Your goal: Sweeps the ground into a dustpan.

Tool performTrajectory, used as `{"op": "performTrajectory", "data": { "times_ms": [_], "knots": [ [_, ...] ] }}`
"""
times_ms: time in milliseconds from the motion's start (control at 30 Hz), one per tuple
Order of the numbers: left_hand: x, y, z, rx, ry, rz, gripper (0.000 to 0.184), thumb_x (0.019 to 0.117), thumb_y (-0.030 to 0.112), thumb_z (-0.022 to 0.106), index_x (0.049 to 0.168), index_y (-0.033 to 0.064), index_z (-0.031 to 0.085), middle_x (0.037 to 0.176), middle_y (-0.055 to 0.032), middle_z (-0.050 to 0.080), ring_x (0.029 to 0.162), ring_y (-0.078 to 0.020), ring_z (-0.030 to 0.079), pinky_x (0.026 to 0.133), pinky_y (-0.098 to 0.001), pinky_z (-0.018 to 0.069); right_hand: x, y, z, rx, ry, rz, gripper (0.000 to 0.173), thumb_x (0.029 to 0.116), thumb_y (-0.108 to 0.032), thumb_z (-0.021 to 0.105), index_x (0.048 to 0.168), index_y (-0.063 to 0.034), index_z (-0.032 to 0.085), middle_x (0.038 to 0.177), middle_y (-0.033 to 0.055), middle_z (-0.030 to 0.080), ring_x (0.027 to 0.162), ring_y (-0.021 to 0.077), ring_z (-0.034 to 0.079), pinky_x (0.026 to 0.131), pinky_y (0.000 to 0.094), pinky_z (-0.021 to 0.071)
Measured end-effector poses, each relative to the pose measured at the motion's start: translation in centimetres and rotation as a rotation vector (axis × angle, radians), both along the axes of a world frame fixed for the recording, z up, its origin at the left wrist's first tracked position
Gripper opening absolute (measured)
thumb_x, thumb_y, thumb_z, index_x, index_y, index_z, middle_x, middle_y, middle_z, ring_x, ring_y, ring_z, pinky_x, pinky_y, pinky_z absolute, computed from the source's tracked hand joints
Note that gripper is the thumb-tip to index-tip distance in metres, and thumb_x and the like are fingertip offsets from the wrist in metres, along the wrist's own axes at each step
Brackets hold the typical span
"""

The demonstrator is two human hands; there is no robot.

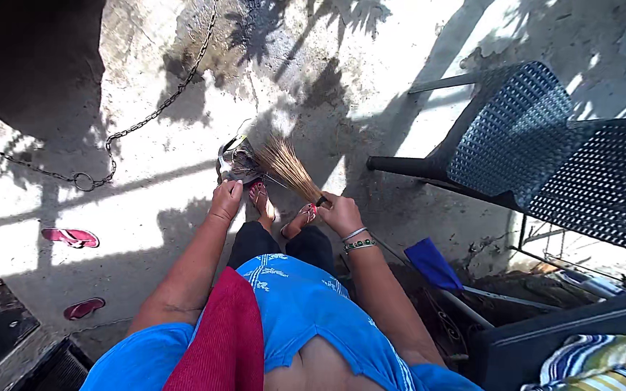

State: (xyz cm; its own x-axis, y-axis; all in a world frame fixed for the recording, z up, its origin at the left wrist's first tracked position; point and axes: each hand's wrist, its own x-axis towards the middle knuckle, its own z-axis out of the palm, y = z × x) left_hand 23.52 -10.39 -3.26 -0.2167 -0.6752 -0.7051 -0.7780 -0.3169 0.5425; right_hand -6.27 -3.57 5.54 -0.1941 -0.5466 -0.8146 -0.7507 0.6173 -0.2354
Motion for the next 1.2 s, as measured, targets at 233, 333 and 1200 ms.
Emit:
{"op": "performTrajectory", "data": {
  "times_ms": [233, 333, 1200],
  "knots": [
    [1.9, 0.3, 0.6, -0.032, 0.006, 0.039, 0.057, 0.1079, 0.03, 0.024, 0.099, -0.005, 0.068, 0.091, -0.0242, 0.065, 0.094, -0.0401, 0.063, 0.095, -0.0607, 0.0433, -11.4, -1.2, 1.8, -0.169, 0.25, -0.207, 0.048, 0.095, -0.021, 0.07, 0.141, -0.008, 0.063, 0.119, 0.0288, 0.07, 0.111, 0.05, 0.066, 0.096, 0.0719, 0.0457],
    [3.0, 0.4, 1.9, -0.02, -0.007, 0.047, 0.058, 0.1081, 0.033, 0.025, 0.099, -0.0027, 0.069, 0.085, -0.0211, 0.065, 0.087, -0.0372, 0.063, 0.088, -0.06, 0.0448, -12.1, -1.0, -0.4, -0.108, 0.392, -0.269, 0.05, 0.0936, -0.021, 0.065, 0.141, -0.0051, 0.062, 0.118, 0.0307, 0.069, 0.111, 0.0508, 0.065, 0.092, 0.0723, 0.0471],
    [4.3, 1.8, 2.1, -0.076, 0.044, -0.465, 0.055, 0.1056, 0.029, 0.024, 0.093, -0.0037, 0.067, 0.095, -0.0247, 0.068, 0.095, -0.0416, 0.067, 0.09, -0.0633, 0.0468, -5.5, 19.2, -1.7, 0.016, 0.33, -0.634, 0.05, 0.0931, -0.02, 0.068, 0.14, -0.0042, 0.062, 0.115, 0.0295, 0.07, 0.108, 0.0499, 0.067, 0.092, 0.0705, 0.049]
  ]
}}
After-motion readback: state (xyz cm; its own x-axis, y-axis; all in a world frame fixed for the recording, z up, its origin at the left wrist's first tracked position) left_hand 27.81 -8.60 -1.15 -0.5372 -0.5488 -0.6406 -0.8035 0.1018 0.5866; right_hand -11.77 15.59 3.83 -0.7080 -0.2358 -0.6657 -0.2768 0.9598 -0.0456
